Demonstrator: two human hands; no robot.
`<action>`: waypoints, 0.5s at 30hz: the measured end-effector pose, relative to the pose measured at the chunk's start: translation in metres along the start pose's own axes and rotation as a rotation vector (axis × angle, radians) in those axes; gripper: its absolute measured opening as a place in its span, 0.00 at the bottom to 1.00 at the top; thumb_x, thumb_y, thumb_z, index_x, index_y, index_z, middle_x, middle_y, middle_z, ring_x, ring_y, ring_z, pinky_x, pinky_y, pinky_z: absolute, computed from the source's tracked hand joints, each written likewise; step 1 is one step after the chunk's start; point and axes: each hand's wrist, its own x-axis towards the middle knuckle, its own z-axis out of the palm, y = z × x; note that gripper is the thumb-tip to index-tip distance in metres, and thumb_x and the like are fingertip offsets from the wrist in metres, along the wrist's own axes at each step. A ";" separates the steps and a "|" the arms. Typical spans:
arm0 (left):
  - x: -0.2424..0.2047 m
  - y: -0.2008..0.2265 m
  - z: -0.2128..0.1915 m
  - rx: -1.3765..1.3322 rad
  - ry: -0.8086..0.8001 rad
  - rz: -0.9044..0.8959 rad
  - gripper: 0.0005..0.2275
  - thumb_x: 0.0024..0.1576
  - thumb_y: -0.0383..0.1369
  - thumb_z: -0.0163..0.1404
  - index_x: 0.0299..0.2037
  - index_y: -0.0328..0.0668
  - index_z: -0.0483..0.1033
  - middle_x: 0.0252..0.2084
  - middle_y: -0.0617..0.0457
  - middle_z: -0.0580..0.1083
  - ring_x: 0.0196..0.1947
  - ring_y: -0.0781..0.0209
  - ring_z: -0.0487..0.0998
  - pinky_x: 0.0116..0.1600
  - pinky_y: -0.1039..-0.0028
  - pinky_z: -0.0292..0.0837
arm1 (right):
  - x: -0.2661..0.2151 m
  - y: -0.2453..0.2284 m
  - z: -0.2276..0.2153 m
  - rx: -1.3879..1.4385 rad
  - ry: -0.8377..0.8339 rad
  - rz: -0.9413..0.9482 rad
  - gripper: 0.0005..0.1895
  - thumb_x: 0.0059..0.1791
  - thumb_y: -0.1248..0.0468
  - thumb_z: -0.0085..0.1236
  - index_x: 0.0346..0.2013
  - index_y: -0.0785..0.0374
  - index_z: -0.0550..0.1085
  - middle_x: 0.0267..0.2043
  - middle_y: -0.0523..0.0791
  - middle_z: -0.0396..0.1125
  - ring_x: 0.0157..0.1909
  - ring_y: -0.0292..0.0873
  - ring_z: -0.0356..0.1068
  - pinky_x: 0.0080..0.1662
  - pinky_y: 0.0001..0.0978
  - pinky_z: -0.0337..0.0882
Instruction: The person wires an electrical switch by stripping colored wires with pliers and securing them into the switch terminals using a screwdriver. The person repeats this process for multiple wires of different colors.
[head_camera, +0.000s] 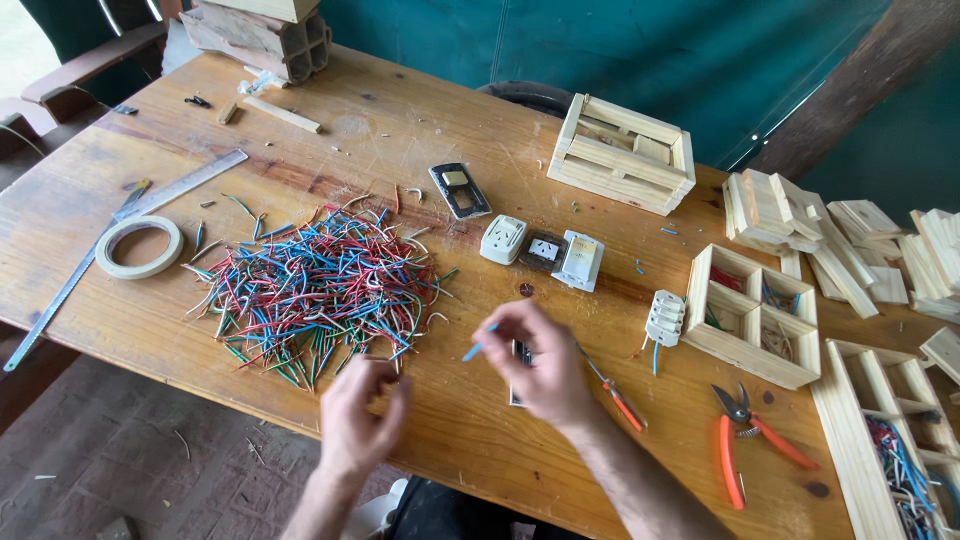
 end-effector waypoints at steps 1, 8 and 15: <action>0.004 0.016 0.011 0.004 -0.001 0.005 0.04 0.65 0.34 0.58 0.39 0.48 0.78 0.34 0.57 0.77 0.30 0.61 0.73 0.37 0.68 0.70 | -0.003 0.006 -0.012 0.004 0.004 -0.004 0.08 0.59 0.59 0.67 0.48 0.59 0.78 0.40 0.41 0.81 0.40 0.36 0.81 0.46 0.27 0.80; 0.043 0.114 0.080 -0.263 -0.237 -0.028 0.11 0.63 0.34 0.65 0.54 0.46 0.84 0.39 0.59 0.82 0.35 0.66 0.81 0.40 0.73 0.76 | -0.031 0.031 -0.071 0.183 0.146 0.035 0.11 0.58 0.67 0.69 0.52 0.62 0.74 0.39 0.50 0.84 0.33 0.44 0.87 0.34 0.29 0.85; 0.046 0.123 0.113 -0.270 -0.227 -0.041 0.01 0.64 0.29 0.64 0.43 0.47 0.86 0.35 0.59 0.84 0.30 0.66 0.79 0.36 0.75 0.77 | -0.059 0.057 -0.095 0.186 0.187 0.020 0.05 0.60 0.66 0.65 0.49 0.62 0.77 0.45 0.49 0.86 0.34 0.41 0.88 0.32 0.25 0.79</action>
